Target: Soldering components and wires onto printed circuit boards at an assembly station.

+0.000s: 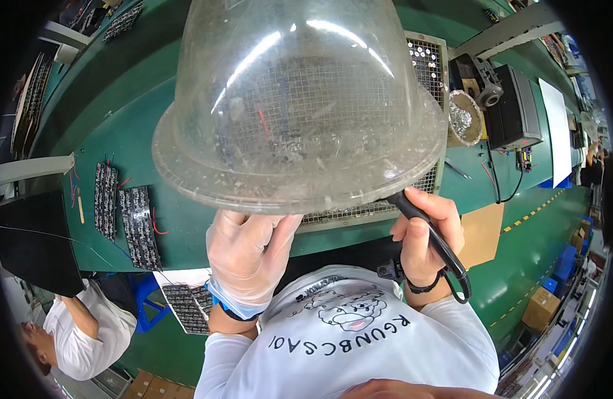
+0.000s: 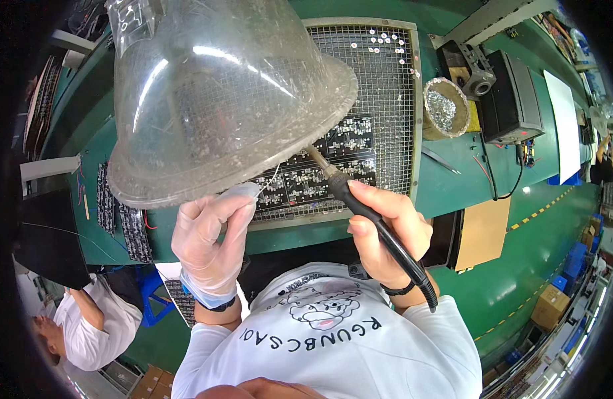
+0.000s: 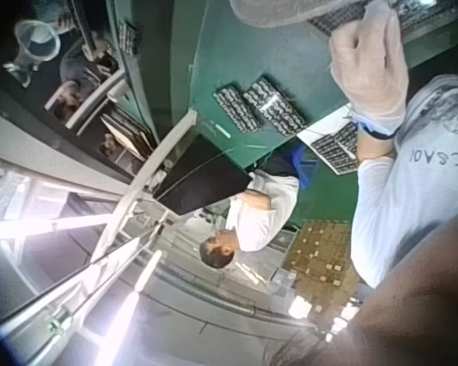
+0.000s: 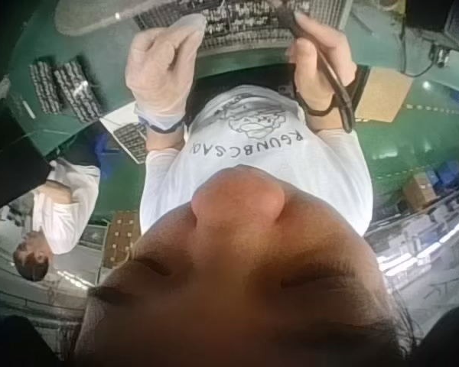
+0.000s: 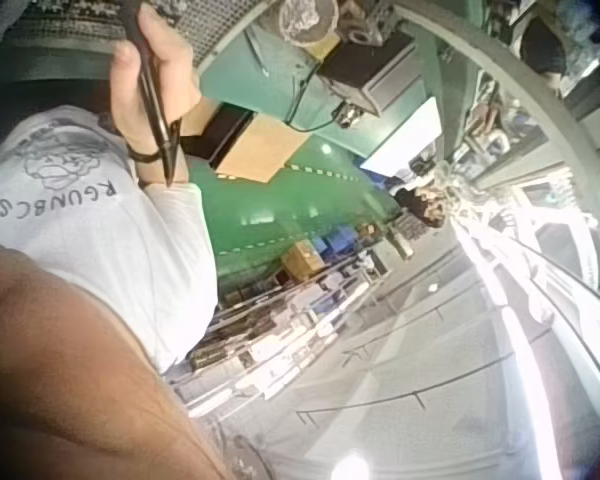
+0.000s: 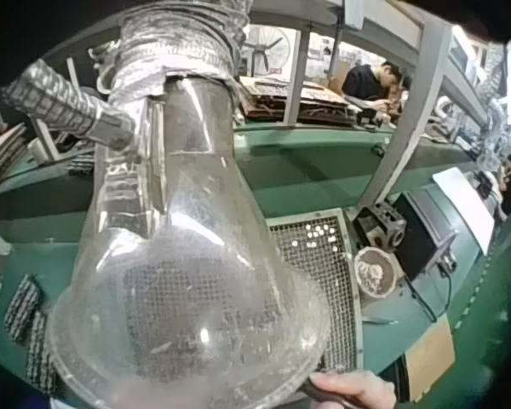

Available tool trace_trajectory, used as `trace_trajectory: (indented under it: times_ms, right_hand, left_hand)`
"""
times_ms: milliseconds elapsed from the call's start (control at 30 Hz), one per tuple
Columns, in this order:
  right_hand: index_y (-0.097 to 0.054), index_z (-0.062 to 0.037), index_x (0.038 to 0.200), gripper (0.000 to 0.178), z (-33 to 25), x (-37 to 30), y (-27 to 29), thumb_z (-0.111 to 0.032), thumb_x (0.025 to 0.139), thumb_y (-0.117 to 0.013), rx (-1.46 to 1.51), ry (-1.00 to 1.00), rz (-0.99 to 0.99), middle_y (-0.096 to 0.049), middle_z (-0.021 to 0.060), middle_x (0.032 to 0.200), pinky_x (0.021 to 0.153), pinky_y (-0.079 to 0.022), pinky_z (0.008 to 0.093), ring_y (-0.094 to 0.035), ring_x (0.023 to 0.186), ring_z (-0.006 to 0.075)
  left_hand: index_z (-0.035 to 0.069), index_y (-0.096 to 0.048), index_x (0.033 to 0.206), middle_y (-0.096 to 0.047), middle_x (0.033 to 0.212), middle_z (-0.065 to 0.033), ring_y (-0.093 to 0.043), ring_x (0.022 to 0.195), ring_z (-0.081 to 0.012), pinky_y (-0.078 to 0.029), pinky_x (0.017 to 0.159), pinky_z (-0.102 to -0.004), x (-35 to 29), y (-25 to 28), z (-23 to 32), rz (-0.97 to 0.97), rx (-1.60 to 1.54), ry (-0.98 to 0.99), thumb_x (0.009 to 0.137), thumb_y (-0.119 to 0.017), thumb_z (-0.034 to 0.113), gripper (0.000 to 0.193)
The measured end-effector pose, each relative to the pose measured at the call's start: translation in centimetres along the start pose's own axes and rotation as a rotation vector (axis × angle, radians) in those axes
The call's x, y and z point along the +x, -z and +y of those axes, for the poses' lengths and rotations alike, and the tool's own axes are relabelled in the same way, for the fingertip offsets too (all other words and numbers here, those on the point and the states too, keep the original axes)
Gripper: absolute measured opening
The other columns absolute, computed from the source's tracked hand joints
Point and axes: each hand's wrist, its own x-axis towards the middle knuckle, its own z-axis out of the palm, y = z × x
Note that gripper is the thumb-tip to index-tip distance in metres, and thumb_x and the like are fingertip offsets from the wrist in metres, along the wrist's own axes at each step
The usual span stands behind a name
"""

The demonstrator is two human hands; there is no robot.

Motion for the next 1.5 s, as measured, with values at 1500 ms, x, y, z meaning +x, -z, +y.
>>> trace_trajectory:
  times_ms: [1500]
  right_hand:
    - [-0.063, 0.0051, 0.107, 0.031, 0.2, -0.7, -0.5, -0.021, 0.092, -0.069, 0.120, 0.024, 0.046, -0.071, 0.0159, 0.083, 0.058, -0.053, 0.0234, -0.066, 0.061, 0.0133]
  left_hand:
    - [0.004, -0.072, 0.096, -0.064, 0.080, -0.0066, -0.054, 0.064, -0.0119, -0.043, 0.057, -0.0242, -0.2, 0.3, -0.3, 0.031, 0.018, 0.094, 0.077, -0.076, -0.004, 0.021]
